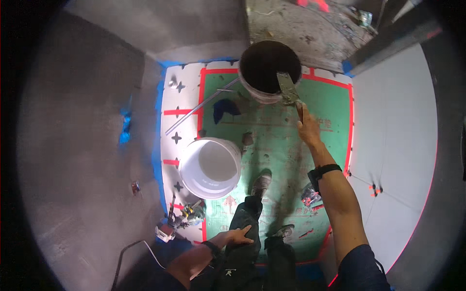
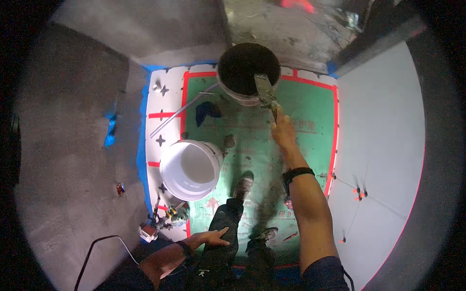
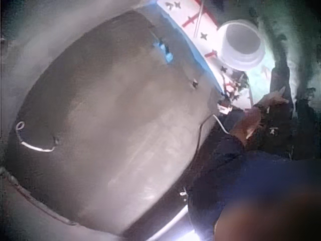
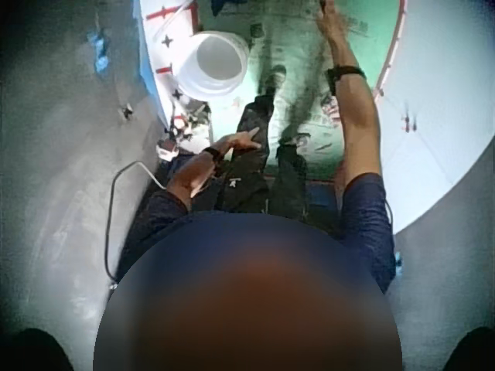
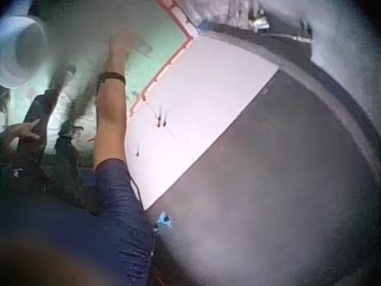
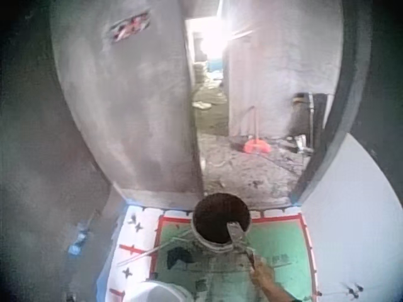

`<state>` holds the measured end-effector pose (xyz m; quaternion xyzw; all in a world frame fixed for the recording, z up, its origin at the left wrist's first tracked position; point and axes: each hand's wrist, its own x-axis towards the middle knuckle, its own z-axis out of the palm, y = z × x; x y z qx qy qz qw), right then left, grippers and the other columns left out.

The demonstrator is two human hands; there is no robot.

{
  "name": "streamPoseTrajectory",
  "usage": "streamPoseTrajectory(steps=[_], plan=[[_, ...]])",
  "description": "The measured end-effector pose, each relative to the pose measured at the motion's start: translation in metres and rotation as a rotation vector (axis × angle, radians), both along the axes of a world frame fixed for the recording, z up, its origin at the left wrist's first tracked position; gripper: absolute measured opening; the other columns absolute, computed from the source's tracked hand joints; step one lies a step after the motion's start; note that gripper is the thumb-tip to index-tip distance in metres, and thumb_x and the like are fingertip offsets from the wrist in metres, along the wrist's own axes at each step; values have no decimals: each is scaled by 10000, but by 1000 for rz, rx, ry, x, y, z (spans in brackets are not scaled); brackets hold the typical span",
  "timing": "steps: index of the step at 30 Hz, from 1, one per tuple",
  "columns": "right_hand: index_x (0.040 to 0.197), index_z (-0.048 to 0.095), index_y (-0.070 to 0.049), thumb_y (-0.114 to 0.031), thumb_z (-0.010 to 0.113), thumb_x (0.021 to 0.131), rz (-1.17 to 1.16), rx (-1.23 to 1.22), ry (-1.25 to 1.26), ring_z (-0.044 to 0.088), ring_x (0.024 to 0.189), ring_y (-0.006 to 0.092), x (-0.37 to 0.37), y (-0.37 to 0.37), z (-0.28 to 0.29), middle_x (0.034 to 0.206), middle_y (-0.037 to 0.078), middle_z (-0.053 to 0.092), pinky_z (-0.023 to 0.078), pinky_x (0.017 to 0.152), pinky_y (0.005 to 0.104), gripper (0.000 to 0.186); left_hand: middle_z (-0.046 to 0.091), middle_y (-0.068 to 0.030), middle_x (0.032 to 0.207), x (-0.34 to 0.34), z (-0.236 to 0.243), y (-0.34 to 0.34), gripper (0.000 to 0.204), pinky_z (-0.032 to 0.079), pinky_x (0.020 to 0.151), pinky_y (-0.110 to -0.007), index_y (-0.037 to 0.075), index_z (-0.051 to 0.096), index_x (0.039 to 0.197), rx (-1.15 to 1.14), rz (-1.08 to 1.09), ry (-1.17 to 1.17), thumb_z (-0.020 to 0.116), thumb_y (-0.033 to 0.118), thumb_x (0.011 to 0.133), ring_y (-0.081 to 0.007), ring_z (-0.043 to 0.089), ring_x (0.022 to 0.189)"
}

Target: Apply adhesive to the back of a wall tile and install it onto a wall, using tile levelers to ensure alignment.

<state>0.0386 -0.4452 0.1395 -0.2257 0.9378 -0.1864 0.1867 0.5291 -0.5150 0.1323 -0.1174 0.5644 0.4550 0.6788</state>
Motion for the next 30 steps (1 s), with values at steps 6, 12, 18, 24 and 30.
streamPoseTrajectory(steps=[6,12,18,24,30], plan=[[1507,284,-186,-132,597,840,120,222,-129,652,920,469,22,24,42,1012,267,678,498,791,576,739,263,-266,1580,35,-15,-6,1096,292,1162,-412,-1,43,1572,97,429,8,627,625,887,-350,300,1453],[1393,462,-90,-185,556,847,-23,60,-188,636,987,476,-35,63,139,1091,274,666,476,891,558,562,488,-272,1427,62,-21,-21,810,395,1083,-399,-63,374,1460,-154,749,65,614,496,924,-332,484,1330],[1177,561,-73,-10,544,860,673,-150,380,662,865,336,-139,34,110,1086,165,593,584,705,423,324,646,-237,1251,11,29,-42,753,459,1028,-406,-4,438,1442,-480,670,18,663,473,905,-302,604,1206],[1081,593,-27,-38,568,862,426,-517,78,657,910,357,-179,13,46,1032,181,625,575,741,444,221,613,-244,1300,-138,98,-52,640,446,1038,-407,51,472,1437,-711,812,175,638,387,919,-320,580,1233],[1090,622,-39,-206,512,923,705,21,-352,681,921,384,-157,193,116,1016,184,679,555,812,511,260,706,-213,1098,-311,149,-59,454,520,905,-404,48,655,1219,-678,698,380,613,379,910,-293,677,1046]])
